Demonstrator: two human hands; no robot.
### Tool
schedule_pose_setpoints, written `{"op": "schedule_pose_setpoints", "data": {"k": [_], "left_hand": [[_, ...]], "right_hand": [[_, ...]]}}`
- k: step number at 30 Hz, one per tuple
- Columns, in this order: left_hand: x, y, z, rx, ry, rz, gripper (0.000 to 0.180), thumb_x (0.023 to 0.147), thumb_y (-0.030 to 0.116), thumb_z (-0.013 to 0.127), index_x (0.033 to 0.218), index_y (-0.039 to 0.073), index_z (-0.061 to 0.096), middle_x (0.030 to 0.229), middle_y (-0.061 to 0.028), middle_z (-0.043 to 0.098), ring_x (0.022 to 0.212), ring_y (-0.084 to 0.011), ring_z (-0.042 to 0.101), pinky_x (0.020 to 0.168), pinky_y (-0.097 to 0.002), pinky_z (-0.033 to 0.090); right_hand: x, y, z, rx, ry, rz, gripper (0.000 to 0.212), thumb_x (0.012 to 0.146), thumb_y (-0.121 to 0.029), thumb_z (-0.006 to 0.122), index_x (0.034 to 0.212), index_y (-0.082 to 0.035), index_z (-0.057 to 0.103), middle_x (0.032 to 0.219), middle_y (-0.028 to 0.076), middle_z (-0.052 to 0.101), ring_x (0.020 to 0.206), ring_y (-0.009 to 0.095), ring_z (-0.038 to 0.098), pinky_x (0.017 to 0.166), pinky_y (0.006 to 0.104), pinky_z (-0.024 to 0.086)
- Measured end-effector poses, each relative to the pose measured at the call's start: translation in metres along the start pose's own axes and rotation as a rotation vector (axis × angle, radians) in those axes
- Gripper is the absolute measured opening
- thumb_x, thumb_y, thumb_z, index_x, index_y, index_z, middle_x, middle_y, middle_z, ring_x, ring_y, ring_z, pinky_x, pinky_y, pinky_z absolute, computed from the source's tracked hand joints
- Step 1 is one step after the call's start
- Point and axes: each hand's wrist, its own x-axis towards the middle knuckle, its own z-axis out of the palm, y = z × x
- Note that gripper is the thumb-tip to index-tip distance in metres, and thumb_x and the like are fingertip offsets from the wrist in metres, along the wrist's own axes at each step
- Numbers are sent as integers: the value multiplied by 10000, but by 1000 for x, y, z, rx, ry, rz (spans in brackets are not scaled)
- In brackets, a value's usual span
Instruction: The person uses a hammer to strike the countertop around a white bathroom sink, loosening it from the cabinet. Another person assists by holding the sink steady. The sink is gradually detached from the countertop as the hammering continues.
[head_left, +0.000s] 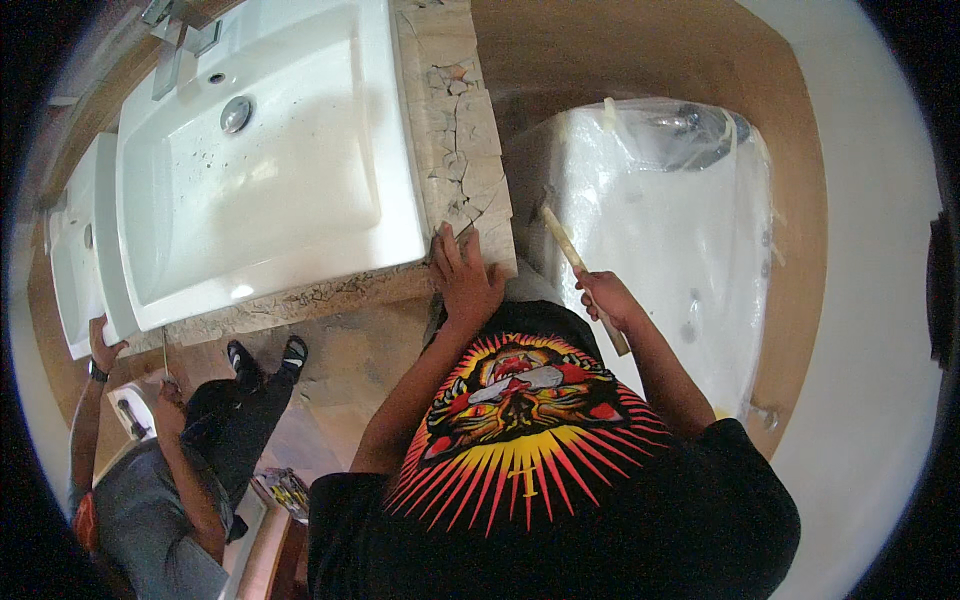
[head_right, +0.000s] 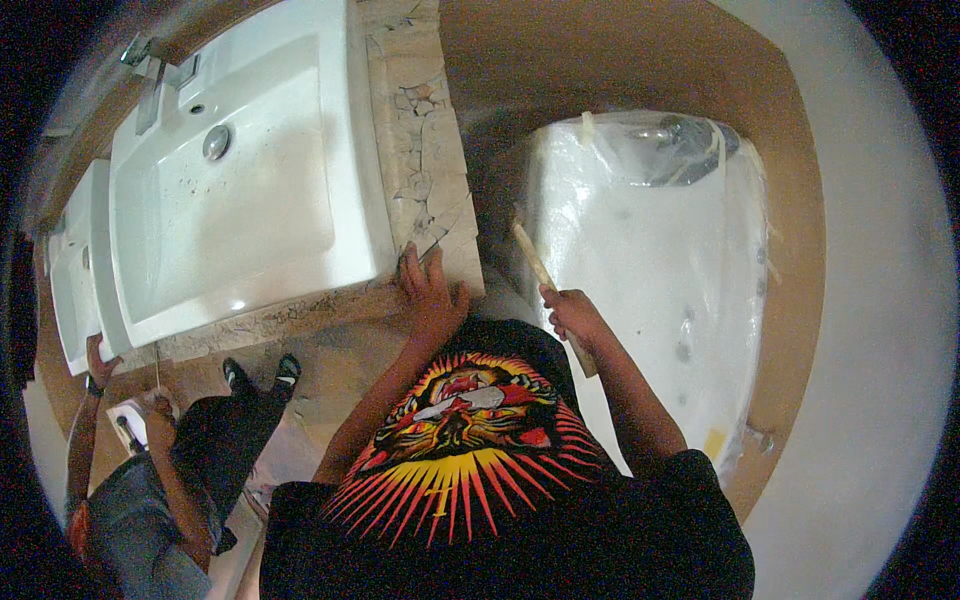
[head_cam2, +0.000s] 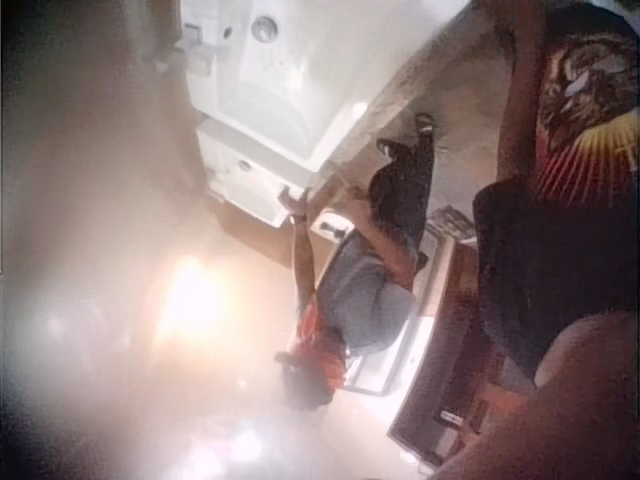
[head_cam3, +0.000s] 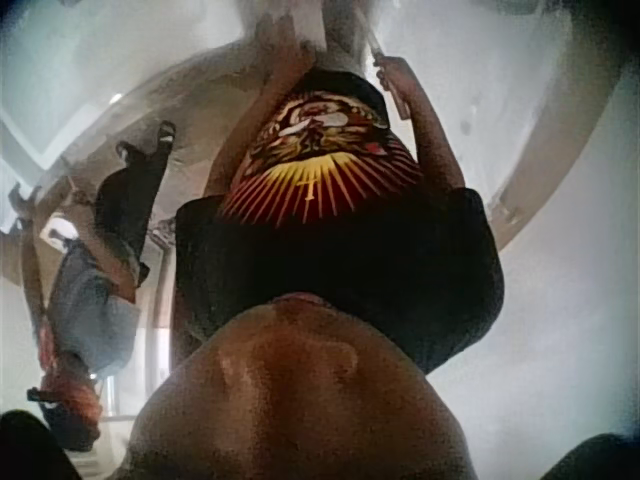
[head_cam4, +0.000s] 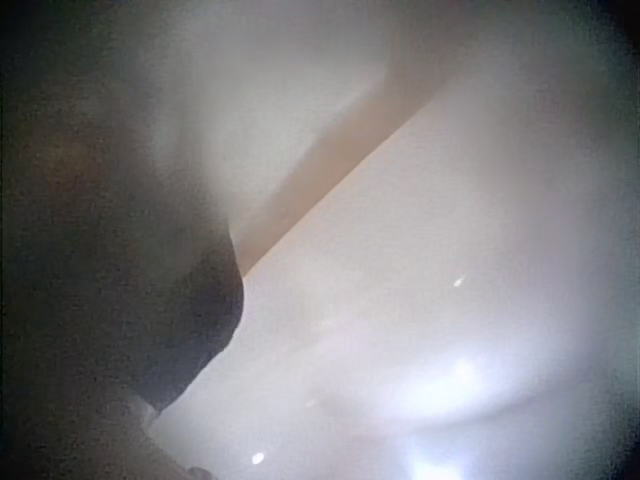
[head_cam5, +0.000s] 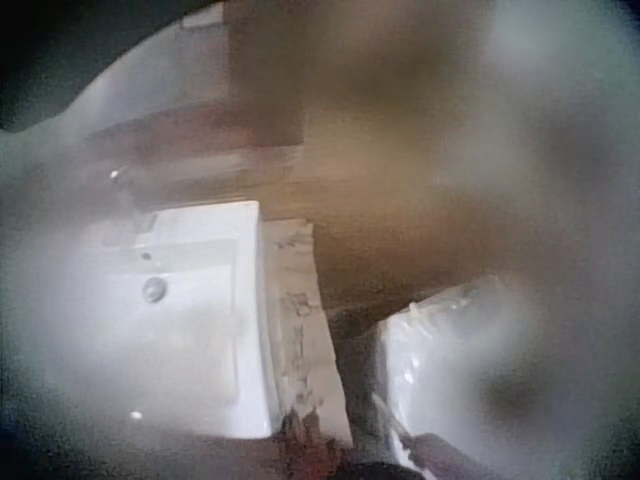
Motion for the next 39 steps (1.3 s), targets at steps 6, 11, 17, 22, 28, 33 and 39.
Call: {"op": "schedule_pose_setpoints", "data": {"k": [6,11,17,22,28,33,39], "left_hand": [[-5,0,10,113,-66,-21,704,778,329,663,1354,42,379,1471,-254,154,1336,-475,179,1037,-624,224],[6,13,-5,170,-148,0,706,778,339,667,1357,51,383,1479,-260,141,1341,-480,170,1045,-626,206],[76,34,-10,172,-164,143,719,774,299,675,1368,51,356,1477,-269,148,1331,-493,191,1060,-611,201],[160,26,1,162,72,91,746,769,298,687,1376,34,342,1472,-279,179,1349,-478,184,1075,-572,213],[222,33,11,214,130,-74,789,768,356,695,1388,36,326,1467,-269,209,1361,-430,209,1079,-555,209],[233,49,17,305,-20,-231,780,785,345,671,1403,45,302,1451,-263,238,1345,-419,246,1066,-555,227],[237,52,30,503,-80,-208,727,810,218,620,1421,42,266,1437,-262,270,1301,-412,325,1033,-550,302]], "right_hand": [[40,-57,-6,-297,110,-180,565,889,-525,547,880,38,591,633,91,570,560,196,572,535,346,467],[96,-55,5,-142,3,-160,521,868,-489,599,1005,13,608,737,163,634,679,253,646,633,388,503],[232,-85,39,-129,49,-204,352,871,-303,642,992,27,627,668,104,593,525,177,558,530,352,461],[210,-107,17,22,36,-329,426,841,-321,645,1100,15,606,912,231,656,859,372,634,758,451,499],[257,-208,1,292,-110,-238,231,894,-233,581,1027,-45,588,612,30,502,442,137,462,422,313,403],[270,-206,15,491,-93,-251,196,897,-247,586,955,-61,578,562,8,439,422,112,407,388,296,359],[347,-89,45,77,-42,-327,217,907,-244,541,887,-34,589,557,32,466,430,168,437,416,344,373]]}}
